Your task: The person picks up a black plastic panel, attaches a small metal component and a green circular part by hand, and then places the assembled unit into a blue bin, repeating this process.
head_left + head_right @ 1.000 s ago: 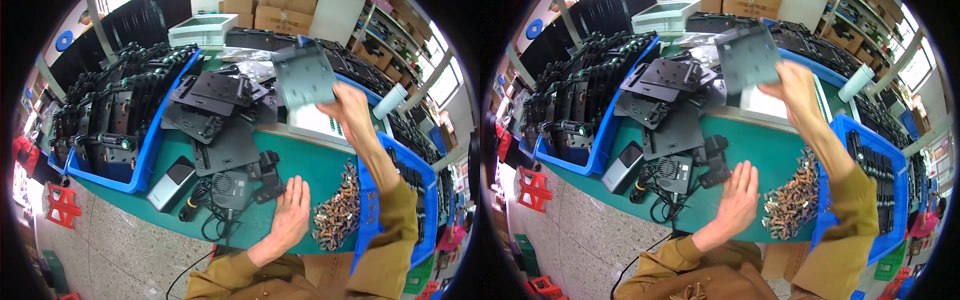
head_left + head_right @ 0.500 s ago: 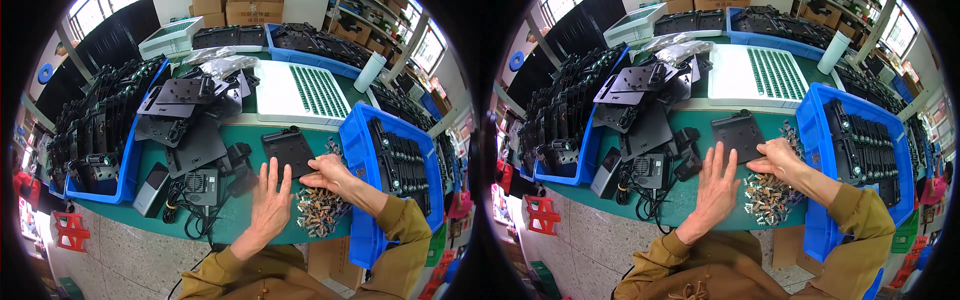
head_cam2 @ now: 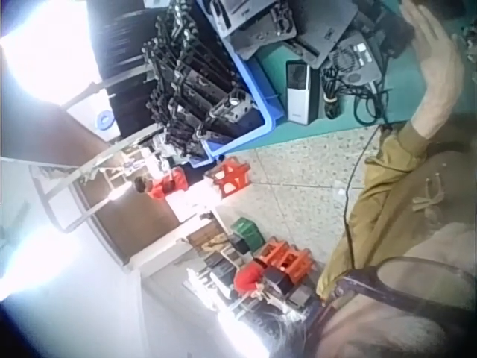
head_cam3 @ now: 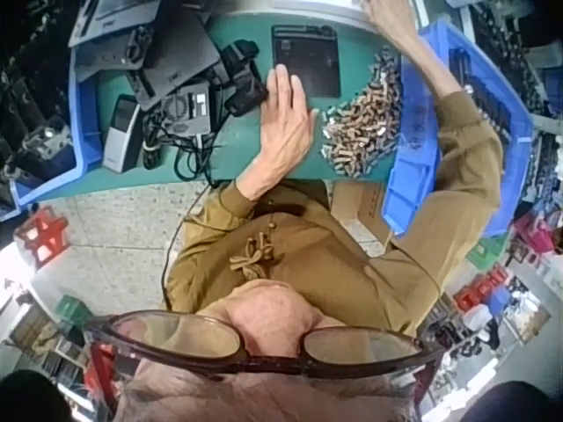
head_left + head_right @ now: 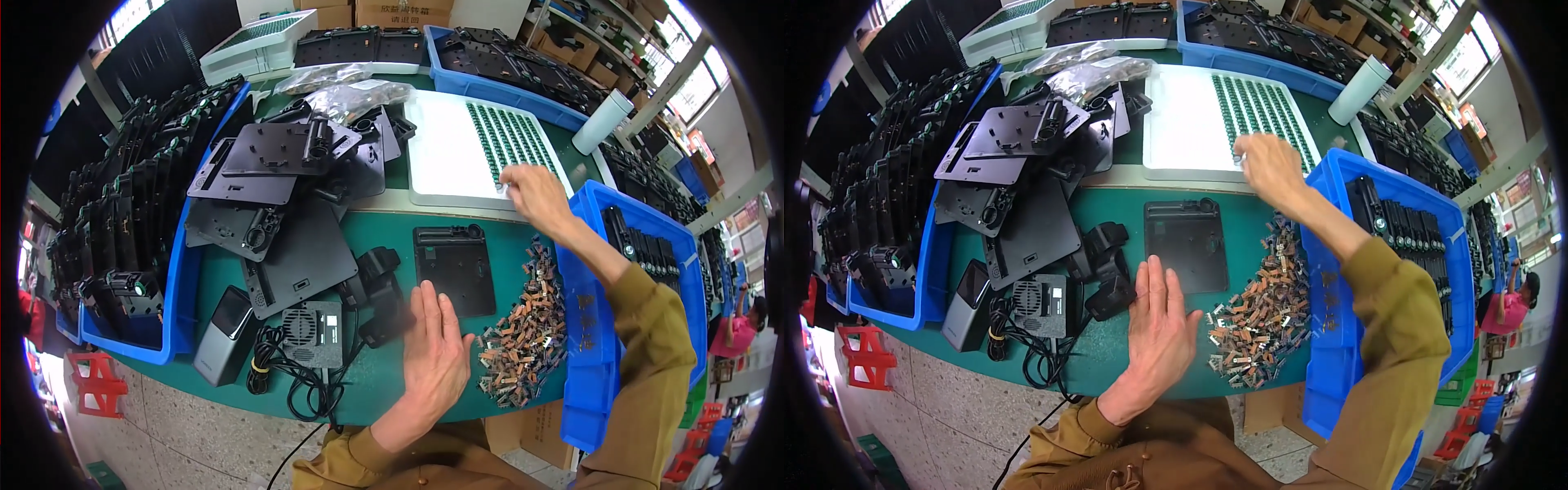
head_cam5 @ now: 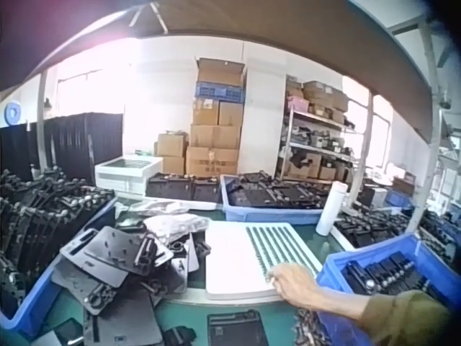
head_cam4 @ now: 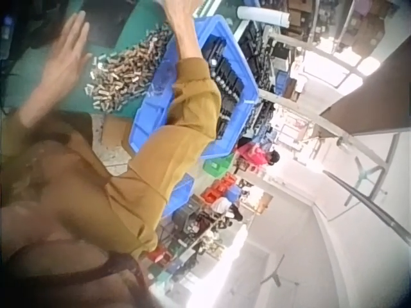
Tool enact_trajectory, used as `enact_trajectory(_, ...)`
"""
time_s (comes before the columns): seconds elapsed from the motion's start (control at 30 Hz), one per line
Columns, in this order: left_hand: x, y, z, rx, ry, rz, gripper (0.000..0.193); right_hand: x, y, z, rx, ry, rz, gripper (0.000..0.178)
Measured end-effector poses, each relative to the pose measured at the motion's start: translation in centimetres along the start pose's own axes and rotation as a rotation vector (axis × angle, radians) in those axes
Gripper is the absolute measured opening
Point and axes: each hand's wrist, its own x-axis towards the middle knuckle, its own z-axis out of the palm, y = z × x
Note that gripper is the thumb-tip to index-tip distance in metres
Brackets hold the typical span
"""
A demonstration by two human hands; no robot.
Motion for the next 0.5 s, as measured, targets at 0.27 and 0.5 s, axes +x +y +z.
enact_trajectory(0.27, 0.2, -0.2, 0.0, 0.006, -0.011, -0.002, 0.066, 3.6, 2.4, 3.4, -0.060, -0.148, 0.016, 0.015)
enact_trajectory(0.5, 0.0, -0.2, 0.0, 0.022, -0.021, 0.008, 0.065, 3.1, 2.8, 2.5, -0.021, -0.139, -0.142, 0.007)
